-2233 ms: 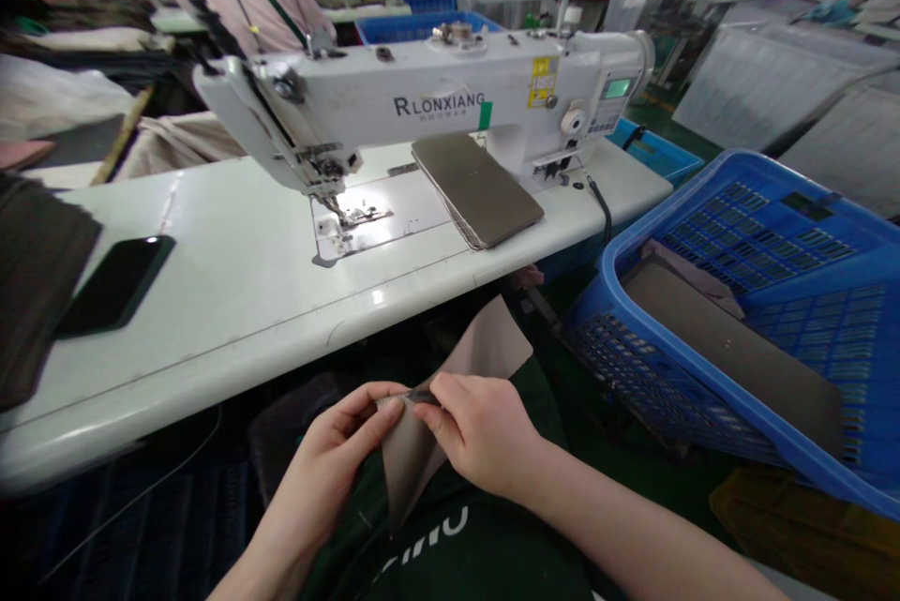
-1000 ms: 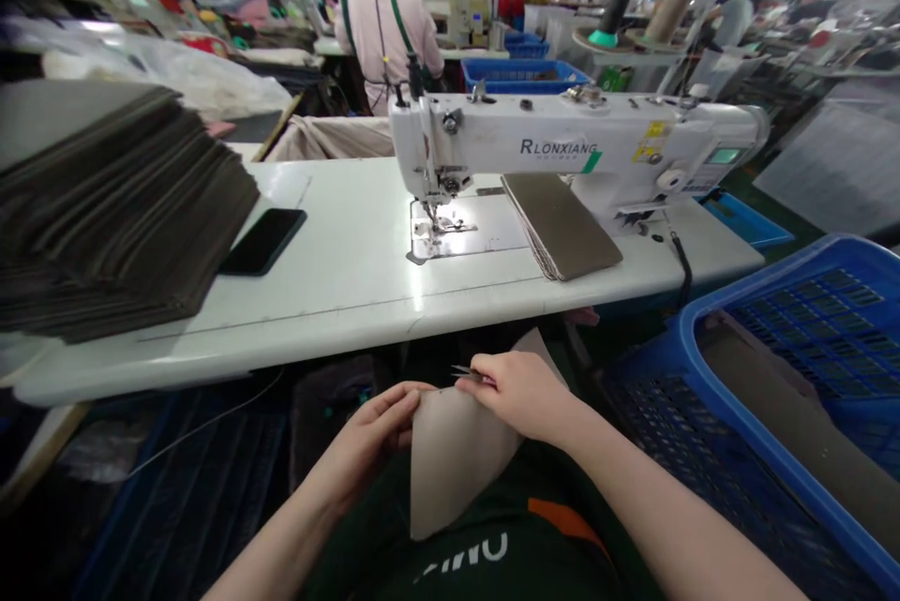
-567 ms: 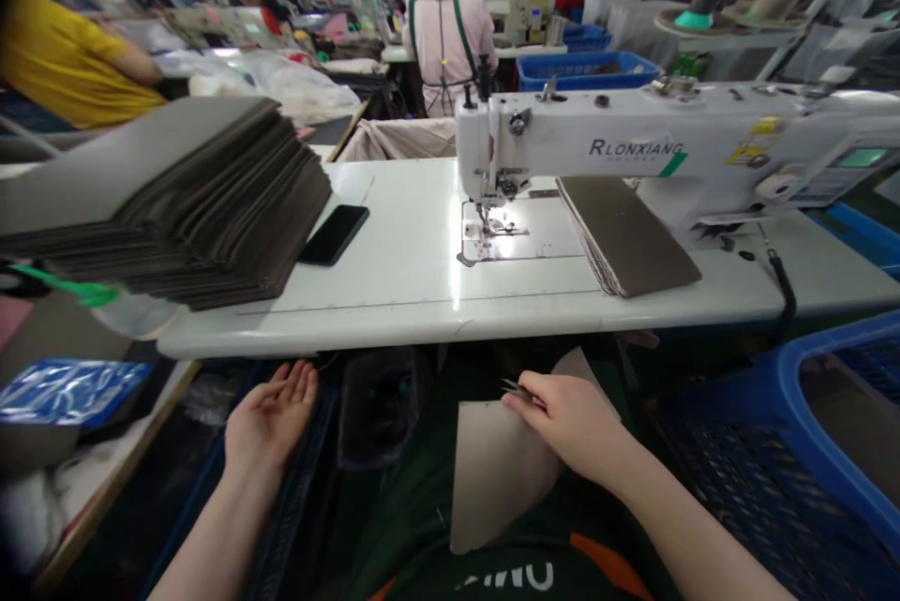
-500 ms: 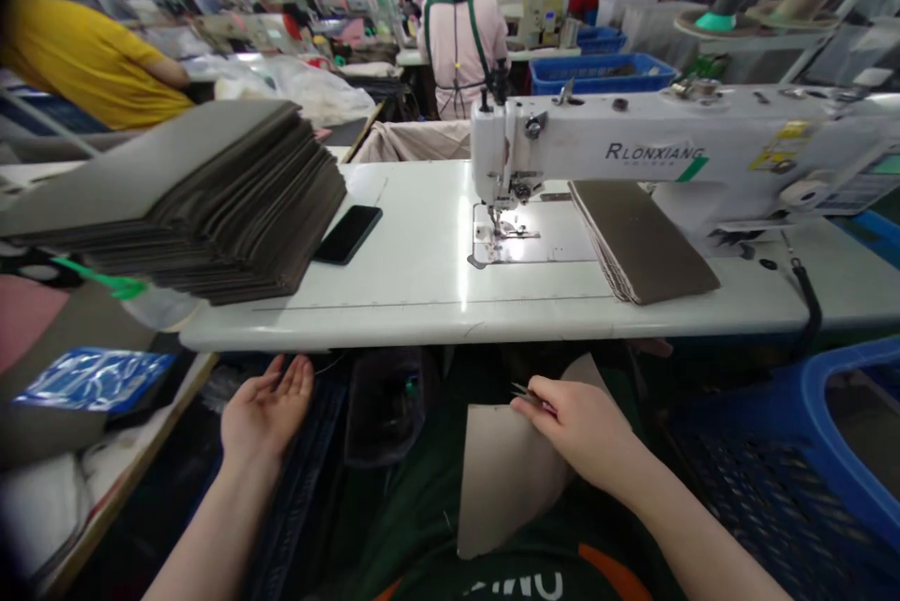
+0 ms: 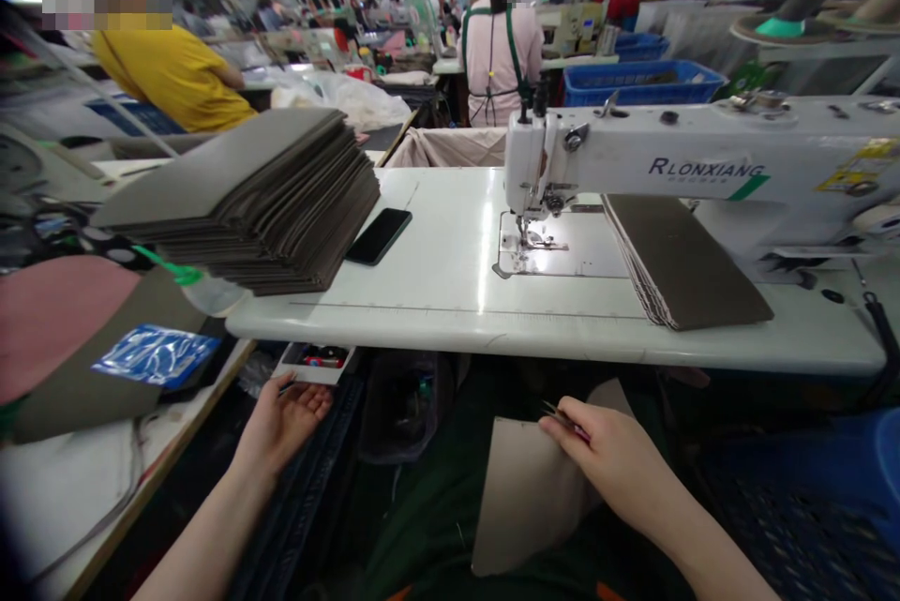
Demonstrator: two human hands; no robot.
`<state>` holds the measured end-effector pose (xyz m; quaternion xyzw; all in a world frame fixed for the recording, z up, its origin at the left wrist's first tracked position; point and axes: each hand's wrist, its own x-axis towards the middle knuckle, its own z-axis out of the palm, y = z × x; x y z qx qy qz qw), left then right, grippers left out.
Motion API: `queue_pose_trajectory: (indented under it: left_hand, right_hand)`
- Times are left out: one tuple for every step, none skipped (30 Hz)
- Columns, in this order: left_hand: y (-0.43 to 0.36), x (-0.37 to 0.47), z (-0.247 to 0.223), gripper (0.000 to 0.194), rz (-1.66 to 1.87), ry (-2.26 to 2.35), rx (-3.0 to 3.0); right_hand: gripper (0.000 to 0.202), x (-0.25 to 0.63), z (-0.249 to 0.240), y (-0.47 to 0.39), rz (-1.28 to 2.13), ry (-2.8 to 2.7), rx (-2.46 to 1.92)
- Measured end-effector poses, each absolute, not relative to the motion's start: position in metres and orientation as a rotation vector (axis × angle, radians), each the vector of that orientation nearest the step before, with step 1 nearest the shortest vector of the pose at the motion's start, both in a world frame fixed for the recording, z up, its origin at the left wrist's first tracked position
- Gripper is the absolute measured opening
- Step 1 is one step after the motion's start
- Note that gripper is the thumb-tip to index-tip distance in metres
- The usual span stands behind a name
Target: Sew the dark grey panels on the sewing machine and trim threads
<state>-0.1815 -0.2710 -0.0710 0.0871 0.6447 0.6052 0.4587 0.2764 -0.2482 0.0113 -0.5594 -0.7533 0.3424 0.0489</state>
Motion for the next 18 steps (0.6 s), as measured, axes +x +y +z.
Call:
queue_pose_trajectory:
  left_hand:
    - [-0.278, -0.183, -0.071, 0.017, 1.458, 1.682, 0.272]
    - [-0.284, -0.185, -0.071, 0.018, 1.431, 1.793, 0.338]
    - [-0.29, -0.187, -0.068, 0.02, 1.409, 1.917, 0.416]
    - [-0.295, -0.19, -0.065, 0.022, 1.389, 2.046, 0.514]
    - [-0.297, -0.195, -0.059, 0.026, 1.358, 2.162, 0.636]
    - [-0.297, -0.2, -0.053, 0.029, 1.306, 2.251, 0.784]
    - [-0.294, -0.206, -0.046, 0.031, 1.224, 2.301, 0.952]
    - [-0.289, -0.213, -0.038, 0.031, 1.111, 2.308, 1.128]
    - [-0.281, -0.22, -0.03, 0.029, 0.976, 2.281, 1.297]
    - [-0.271, -0.227, -0.023, 0.028, 0.83, 2.236, 1.443]
    - [-0.26, -0.233, -0.017, 0.027, 0.681, 2.189, 1.563]
    - [-0.249, -0.238, -0.012, 0.026, 0.54, 2.147, 1.662]
    - [-0.239, -0.243, -0.008, 0.025, 0.407, 2.11, 1.742]
    - [-0.229, -0.247, -0.006, 0.024, 0.285, 2.081, 1.809]
    - [-0.22, -0.249, -0.004, 0.024, 0.174, 2.055, 1.866]
    - [-0.212, -0.251, -0.003, 0.023, 0.072, 2.03, 1.915]
    - [-0.206, -0.252, -0.003, 0.022, -0.021, 2.006, 1.956]
    - [-0.2, -0.252, -0.003, 0.022, -0.106, 1.983, 1.989]
  right_hand:
    - [0.046, 0.277, 0.011, -0.248, 1.052, -2.291, -1.705]
    - [0.046, 0.277, 0.01, -0.247, 1.058, -2.29, -1.704]
    - [0.045, 0.277, 0.009, -0.247, 1.062, -2.291, -1.7]
    - [0.045, 0.276, 0.009, -0.246, 1.063, -2.294, -1.696]
    - [0.045, 0.276, 0.008, -0.245, 1.065, -2.3, -1.692]
    - [0.045, 0.275, 0.008, -0.245, 1.064, -2.308, -1.688]
    - [0.045, 0.274, 0.008, -0.245, 1.059, -2.316, -1.686]
    - [0.045, 0.273, 0.008, -0.244, 1.049, -2.325, -1.685]
    - [0.045, 0.273, 0.009, -0.244, 1.037, -2.336, -1.684]
    - [0.045, 0.272, 0.009, -0.244, 1.021, -2.346, -1.686]
    - [0.045, 0.272, 0.01, -0.244, 1.006, -2.353, -1.689]
    - [0.045, 0.272, 0.01, -0.244, 0.993, -2.357, -1.691]
    - [0.045, 0.272, 0.01, -0.245, 0.984, -2.357, -1.692]
    - [0.045, 0.272, 0.01, -0.245, 0.98, -2.355, -1.691]
    - [0.045, 0.272, 0.01, -0.246, 0.979, -2.349, -1.69]
    - [0.045, 0.272, 0.01, -0.246, 0.979, -2.342, -1.689]
    - [0.045, 0.272, 0.01, -0.246, 0.977, -2.335, -1.689]
    - [0.045, 0.272, 0.011, -0.247, 0.973, -2.329, -1.689]
